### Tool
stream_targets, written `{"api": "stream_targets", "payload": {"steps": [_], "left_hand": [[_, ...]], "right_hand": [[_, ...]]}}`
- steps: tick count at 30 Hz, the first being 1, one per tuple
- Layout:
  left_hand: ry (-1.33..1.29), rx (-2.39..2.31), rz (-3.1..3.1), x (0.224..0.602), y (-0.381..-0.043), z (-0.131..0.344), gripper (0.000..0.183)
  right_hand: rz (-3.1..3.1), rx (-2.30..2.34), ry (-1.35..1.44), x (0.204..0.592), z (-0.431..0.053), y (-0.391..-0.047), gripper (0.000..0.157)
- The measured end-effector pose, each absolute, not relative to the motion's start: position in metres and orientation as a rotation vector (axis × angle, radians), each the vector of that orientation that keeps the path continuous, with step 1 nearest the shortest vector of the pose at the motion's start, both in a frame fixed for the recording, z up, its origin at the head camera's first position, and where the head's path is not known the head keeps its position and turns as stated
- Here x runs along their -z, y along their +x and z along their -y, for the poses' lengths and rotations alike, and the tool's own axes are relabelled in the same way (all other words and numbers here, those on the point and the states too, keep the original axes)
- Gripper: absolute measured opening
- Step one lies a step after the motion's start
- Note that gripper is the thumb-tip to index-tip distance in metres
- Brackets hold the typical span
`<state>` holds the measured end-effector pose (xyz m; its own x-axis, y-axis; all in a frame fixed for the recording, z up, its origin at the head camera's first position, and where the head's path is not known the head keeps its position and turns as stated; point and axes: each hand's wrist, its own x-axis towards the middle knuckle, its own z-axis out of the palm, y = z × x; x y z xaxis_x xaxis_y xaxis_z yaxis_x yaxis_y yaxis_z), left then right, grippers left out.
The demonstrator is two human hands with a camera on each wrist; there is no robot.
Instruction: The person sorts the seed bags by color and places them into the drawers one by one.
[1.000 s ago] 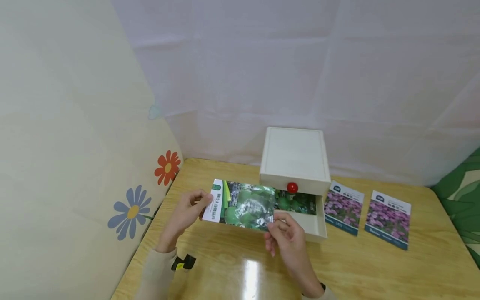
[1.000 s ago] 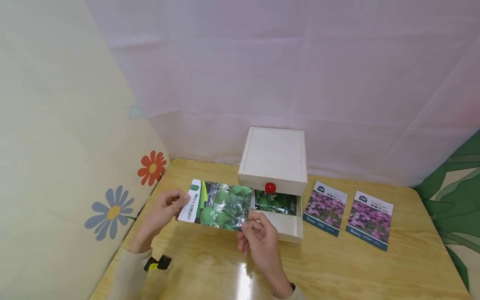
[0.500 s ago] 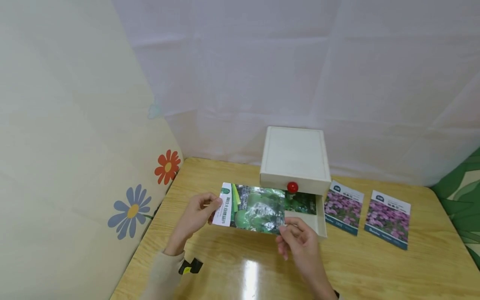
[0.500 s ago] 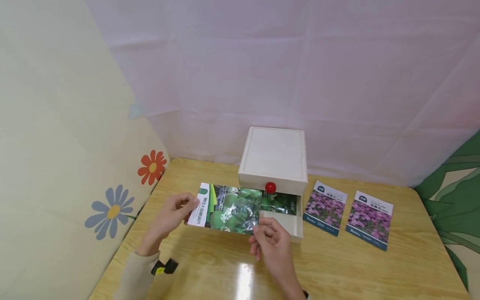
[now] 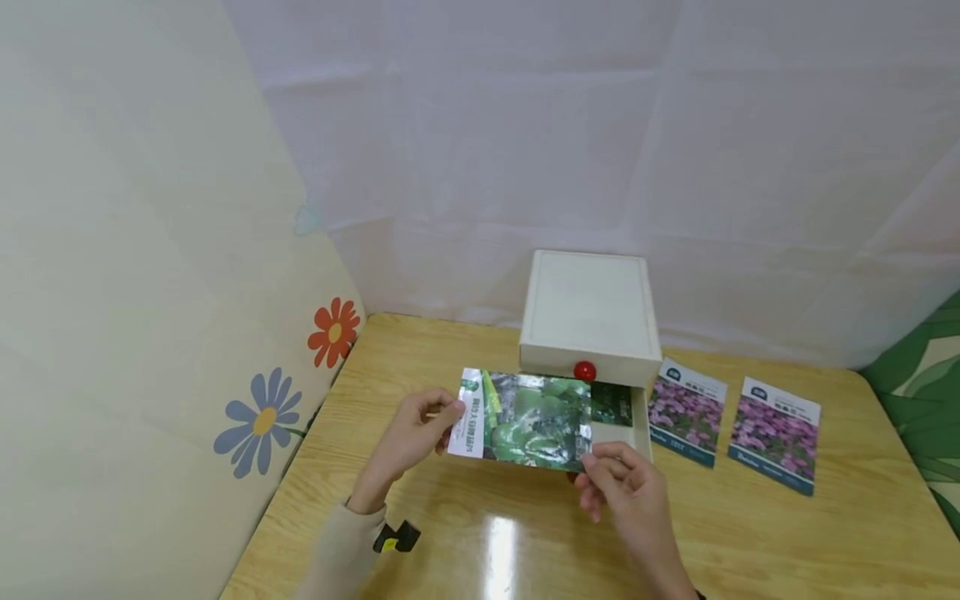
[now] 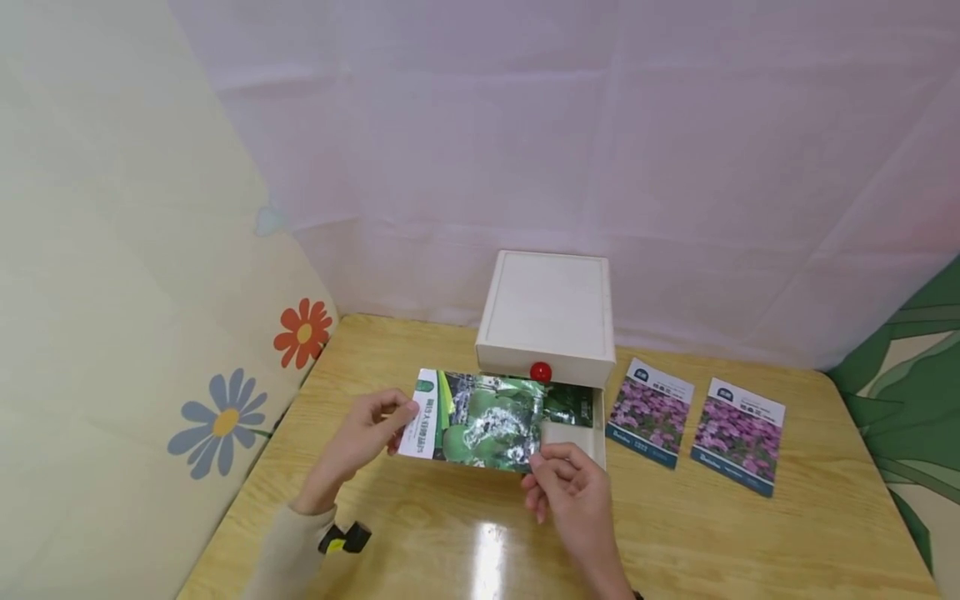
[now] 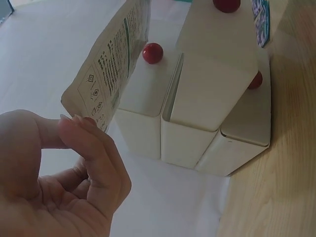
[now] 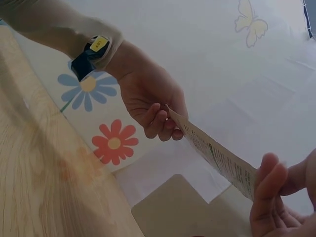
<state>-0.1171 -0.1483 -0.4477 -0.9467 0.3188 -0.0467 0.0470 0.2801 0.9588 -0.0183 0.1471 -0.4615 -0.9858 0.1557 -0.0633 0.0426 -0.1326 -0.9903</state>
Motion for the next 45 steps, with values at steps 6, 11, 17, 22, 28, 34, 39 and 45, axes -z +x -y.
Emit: {"api": "stream_targets", "payload": {"steps": [6,11,17,22,28,34,39,45], "left_hand": [[0.434,-1.720,-2.254,0.455,-0.114,0.140,0.020],[0.492,-1.737,-2.140,0.456,-0.109,0.135,0.018],[0.505,-1.699,-2.109,0.455,-0.104,0.131,0.021],[0.519,-1.686,-2.104,0.458,-0.103,0.127,0.022],[0.525,-1.684,-2.098,0.457,-0.100,0.124,0.027],[0.551,-1.658,-2.102,0.456,-0.098,0.119,0.035],[0.578,-1.659,-2.078,0.458,-0.099,0.116,0.042],[0.589,-1.622,-2.118,0.461,-0.100,0.111,0.042]], "right_hand": [[2.039,-2.283,-0.323,0.464,-0.161,-0.015,0.013],[2.031,-2.269,-0.349,0.467,-0.172,-0.013,0.014],[2.003,-2.273,-0.386,0.470,-0.181,-0.010,0.012],[1.975,-2.282,-0.414,0.473,-0.186,-0.008,0.009],[1.951,-2.288,-0.423,0.474,-0.191,-0.007,0.009],[1.920,-2.297,-0.393,0.476,-0.195,-0.005,0.009],[1.939,-2.287,-0.428,0.479,-0.200,-0.005,0.009],[1.973,-2.289,-0.501,0.480,-0.206,-0.007,0.010]]}}
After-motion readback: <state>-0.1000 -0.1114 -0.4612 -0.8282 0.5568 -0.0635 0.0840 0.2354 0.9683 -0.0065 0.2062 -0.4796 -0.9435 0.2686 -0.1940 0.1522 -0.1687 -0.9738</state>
